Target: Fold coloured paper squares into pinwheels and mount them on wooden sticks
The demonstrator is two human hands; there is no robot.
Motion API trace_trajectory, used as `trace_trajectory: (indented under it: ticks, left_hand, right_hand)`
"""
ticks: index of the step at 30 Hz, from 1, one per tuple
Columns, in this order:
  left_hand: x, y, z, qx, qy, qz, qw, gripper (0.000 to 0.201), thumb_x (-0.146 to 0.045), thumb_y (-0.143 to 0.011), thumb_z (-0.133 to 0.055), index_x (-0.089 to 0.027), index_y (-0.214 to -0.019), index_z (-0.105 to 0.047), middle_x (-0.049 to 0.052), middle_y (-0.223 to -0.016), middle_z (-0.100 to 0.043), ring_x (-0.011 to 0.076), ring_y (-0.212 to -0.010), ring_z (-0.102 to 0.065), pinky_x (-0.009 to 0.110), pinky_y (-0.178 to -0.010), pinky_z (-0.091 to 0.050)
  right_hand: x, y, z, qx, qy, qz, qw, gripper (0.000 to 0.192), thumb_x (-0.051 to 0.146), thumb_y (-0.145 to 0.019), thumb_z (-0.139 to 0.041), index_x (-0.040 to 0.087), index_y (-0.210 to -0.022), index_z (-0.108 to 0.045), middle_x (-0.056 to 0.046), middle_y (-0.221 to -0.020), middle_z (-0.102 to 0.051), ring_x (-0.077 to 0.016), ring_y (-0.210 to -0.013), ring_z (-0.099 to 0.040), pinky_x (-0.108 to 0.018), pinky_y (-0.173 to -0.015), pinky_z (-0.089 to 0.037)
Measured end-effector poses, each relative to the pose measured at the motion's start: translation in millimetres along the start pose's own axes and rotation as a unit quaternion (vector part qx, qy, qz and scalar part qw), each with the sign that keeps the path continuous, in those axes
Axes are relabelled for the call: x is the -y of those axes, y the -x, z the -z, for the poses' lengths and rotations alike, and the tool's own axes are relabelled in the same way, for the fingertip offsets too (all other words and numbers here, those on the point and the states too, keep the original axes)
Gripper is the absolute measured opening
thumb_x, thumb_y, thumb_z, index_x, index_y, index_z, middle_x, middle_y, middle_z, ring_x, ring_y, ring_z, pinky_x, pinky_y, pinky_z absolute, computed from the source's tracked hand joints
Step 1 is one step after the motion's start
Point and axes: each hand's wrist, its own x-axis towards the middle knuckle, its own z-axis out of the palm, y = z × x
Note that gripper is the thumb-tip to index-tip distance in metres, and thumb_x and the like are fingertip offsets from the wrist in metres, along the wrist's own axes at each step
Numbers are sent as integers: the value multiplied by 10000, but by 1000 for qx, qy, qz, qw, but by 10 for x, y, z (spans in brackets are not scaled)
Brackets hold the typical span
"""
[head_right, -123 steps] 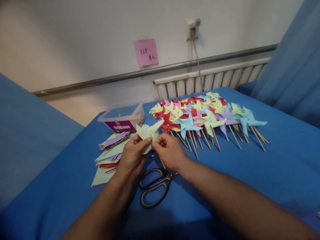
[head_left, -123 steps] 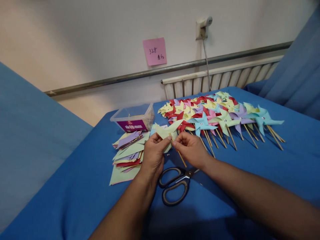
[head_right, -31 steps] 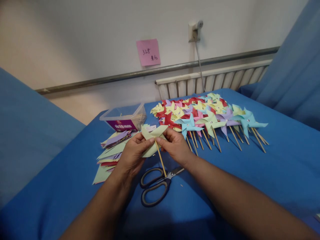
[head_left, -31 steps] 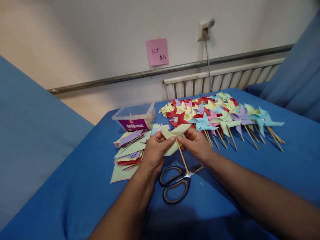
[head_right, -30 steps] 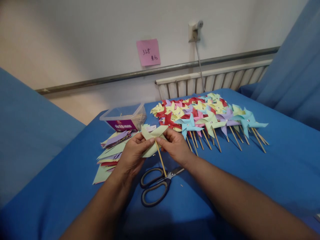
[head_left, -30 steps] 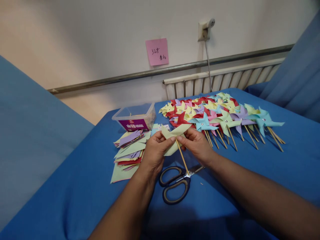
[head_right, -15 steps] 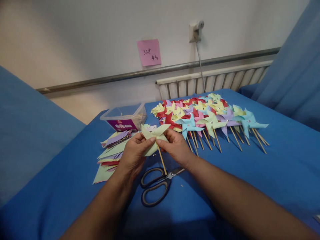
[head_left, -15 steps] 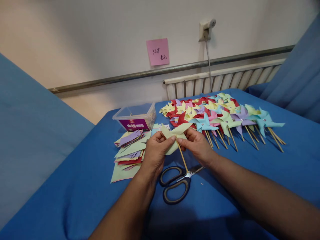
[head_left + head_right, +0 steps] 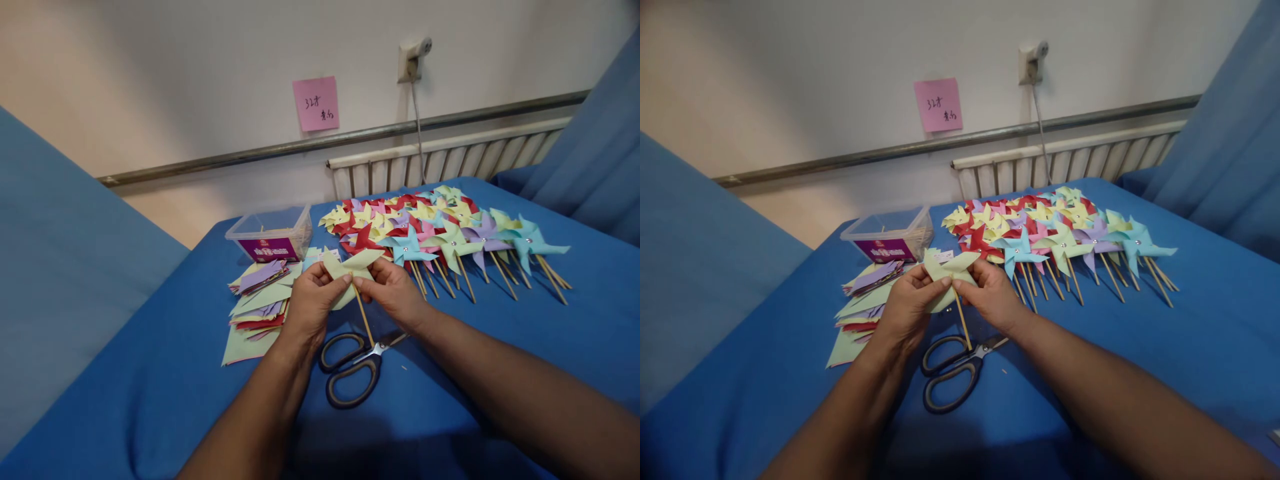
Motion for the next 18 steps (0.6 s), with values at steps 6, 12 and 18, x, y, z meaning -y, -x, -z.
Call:
trace_trajectory:
  ticks: [6, 12, 18]
  left_hand:
    - [2, 0, 0, -1, 5, 5, 1000, 403, -194, -564, -899, -118, -919, -725, 78, -866, -777, 151, -697, -693, 245, -683, -530]
    - [-17, 11, -10, -3, 3, 8, 1000, 400, -179, -552, -900, -118, -904, -722, 58, -829, -774, 136, -668, -684, 229, -665, -525]
    - [6, -16, -1, -16, 16, -3, 1000, 385, -186, -556, -898, -123, -895, -728, 55, -817, -774, 141, -666, -686, 238, -671, -525]
  right_hand:
    - [-2, -8, 12, 1, 12, 7, 1000, 323, 326, -702, -772, 190, -971, -657, 13, -754, -640, -89, -576, -468, -213, -479, -376]
    - [13, -8, 2, 0, 13, 3, 1000, 333, 323, -691, -774, 188, -972, -657, 13, -758, -641, -89, -572, -466, -218, -478, -373]
    - [-17, -14, 16, -4, 19, -20, 1000, 332, 387, -691, -791, 173, -894, -639, 34, -684, -610, -78, -531, -460, -217, -477, -372]
